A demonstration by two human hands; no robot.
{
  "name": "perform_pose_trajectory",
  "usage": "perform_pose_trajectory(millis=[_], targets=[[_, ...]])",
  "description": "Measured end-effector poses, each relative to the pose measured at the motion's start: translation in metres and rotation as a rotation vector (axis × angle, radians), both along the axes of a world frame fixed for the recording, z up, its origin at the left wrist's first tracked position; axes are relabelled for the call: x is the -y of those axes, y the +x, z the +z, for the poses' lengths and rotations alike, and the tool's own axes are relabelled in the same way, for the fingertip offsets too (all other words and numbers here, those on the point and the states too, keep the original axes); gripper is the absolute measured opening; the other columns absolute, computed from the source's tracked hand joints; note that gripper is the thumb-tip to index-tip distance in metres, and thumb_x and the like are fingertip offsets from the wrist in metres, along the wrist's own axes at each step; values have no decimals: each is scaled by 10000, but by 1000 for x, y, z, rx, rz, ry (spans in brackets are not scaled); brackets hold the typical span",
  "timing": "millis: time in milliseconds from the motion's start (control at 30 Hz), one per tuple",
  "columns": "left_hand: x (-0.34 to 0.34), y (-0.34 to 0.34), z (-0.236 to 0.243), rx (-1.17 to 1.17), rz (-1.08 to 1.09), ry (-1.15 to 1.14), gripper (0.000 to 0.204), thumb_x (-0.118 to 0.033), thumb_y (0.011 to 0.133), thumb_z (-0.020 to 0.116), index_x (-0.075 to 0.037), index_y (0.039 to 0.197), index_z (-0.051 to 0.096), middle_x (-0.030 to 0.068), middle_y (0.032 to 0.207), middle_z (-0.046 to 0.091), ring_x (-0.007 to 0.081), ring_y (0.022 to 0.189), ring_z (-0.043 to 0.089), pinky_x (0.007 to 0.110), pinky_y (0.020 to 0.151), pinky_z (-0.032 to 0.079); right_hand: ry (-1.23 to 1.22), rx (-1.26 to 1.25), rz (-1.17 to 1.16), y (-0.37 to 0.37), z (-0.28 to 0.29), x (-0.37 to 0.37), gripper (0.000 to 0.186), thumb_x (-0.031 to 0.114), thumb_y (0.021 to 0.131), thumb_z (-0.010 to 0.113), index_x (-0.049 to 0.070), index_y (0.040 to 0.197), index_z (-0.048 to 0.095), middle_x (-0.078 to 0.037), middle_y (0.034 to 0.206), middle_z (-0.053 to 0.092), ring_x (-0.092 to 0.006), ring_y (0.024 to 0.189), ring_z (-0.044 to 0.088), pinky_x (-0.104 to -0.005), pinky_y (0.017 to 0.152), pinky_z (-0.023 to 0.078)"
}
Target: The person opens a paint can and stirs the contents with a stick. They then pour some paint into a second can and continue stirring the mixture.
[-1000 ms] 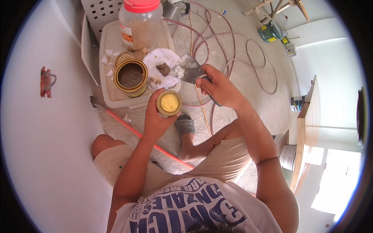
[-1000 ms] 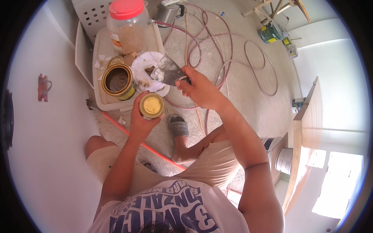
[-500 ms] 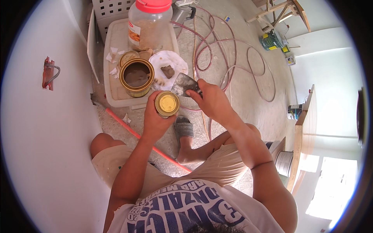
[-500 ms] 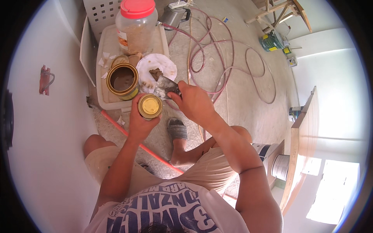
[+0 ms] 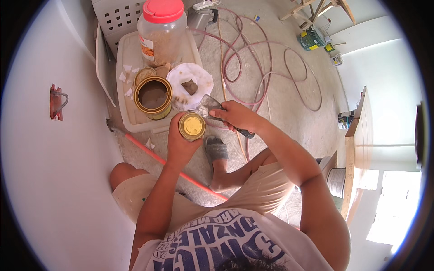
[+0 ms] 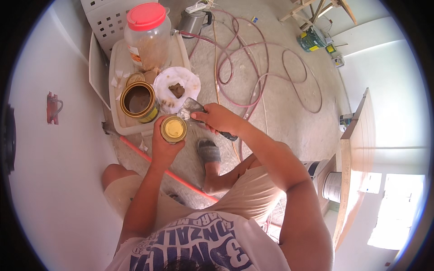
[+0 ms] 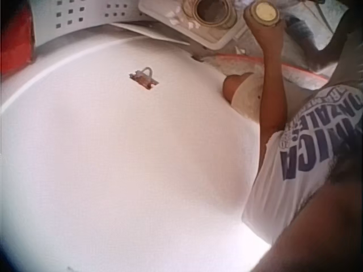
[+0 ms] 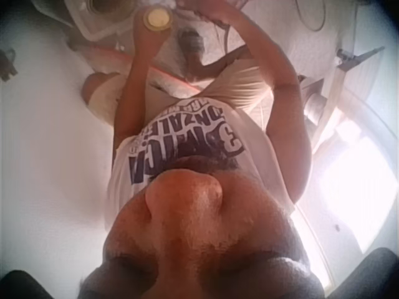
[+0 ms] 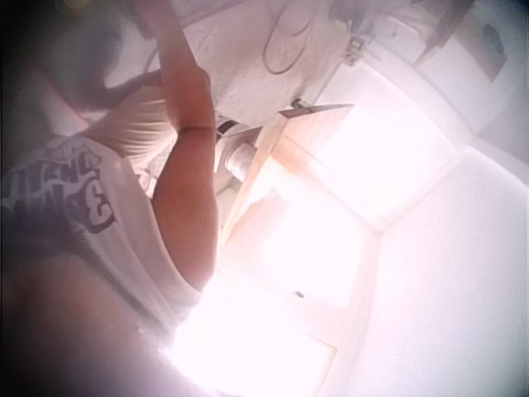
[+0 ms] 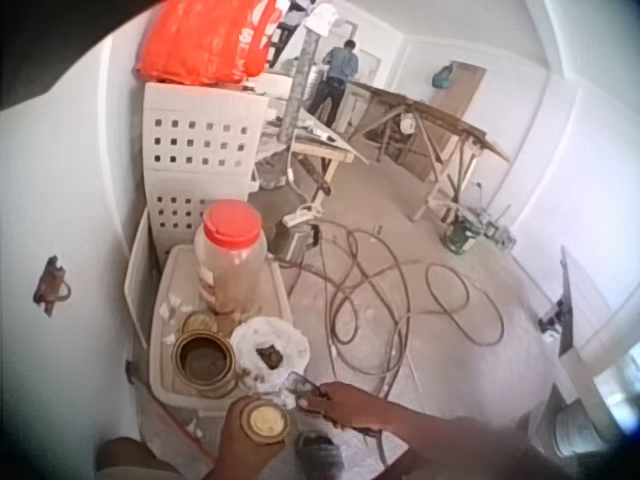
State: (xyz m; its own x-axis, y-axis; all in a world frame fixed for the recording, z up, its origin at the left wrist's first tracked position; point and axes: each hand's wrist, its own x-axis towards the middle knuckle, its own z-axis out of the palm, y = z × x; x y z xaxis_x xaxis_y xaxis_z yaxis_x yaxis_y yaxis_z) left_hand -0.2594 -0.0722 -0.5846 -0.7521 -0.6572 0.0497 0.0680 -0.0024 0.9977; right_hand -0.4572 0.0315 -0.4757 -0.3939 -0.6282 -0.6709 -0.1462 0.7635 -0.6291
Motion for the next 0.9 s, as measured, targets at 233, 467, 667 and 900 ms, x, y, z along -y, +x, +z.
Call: perform_pose_trajectory(millis=[233, 467, 667, 900], targets=[[4, -4, 5, -28, -43, 35, 806, 15, 728, 843, -31, 1421, 434, 129, 1300, 609, 231, 1226, 612, 376, 1066, 491, 54, 210, -103, -7, 12, 4, 474, 516, 1030, 656, 56, 927, 604, -12, 715, 584, -104, 519, 552, -277, 454, 479], [-4, -4, -11, -65, -95, 60, 869, -12, 743, 876, -45, 1445, 364, 124, 1352, 574, 236, 1267, 592, 389, 1098, 478, -334, -25, -193, -86, -38, 60, 225, 190, 963, 705, 3, 1030, 598, -61, 708, 586, -178, 517, 608, -316, 461, 530], [-4, -9, 2, -59, -155, 31, 890, -7, 746, 879, -37, 1464, 353, 126, 1343, 570, 234, 1276, 590, 383, 1106, 477, -434, -210, -328, -172, -135, 170, 140, 29, 902, 714, -65, 979, 644, -158, 707, 646, -218, 547, 650, -369, 481, 521], [3, 1, -3, -4, -57, 81, 863, -16, 750, 892, -25, 1453, 393, 121, 1357, 572, 214, 1273, 592, 370, 1095, 487, -483, -926, 215, -132, -89, 150, 239, 175, 840, 750, -59, 889, 747, -246, 876, 743, -350, 813, 734, -431, 769, 571]])
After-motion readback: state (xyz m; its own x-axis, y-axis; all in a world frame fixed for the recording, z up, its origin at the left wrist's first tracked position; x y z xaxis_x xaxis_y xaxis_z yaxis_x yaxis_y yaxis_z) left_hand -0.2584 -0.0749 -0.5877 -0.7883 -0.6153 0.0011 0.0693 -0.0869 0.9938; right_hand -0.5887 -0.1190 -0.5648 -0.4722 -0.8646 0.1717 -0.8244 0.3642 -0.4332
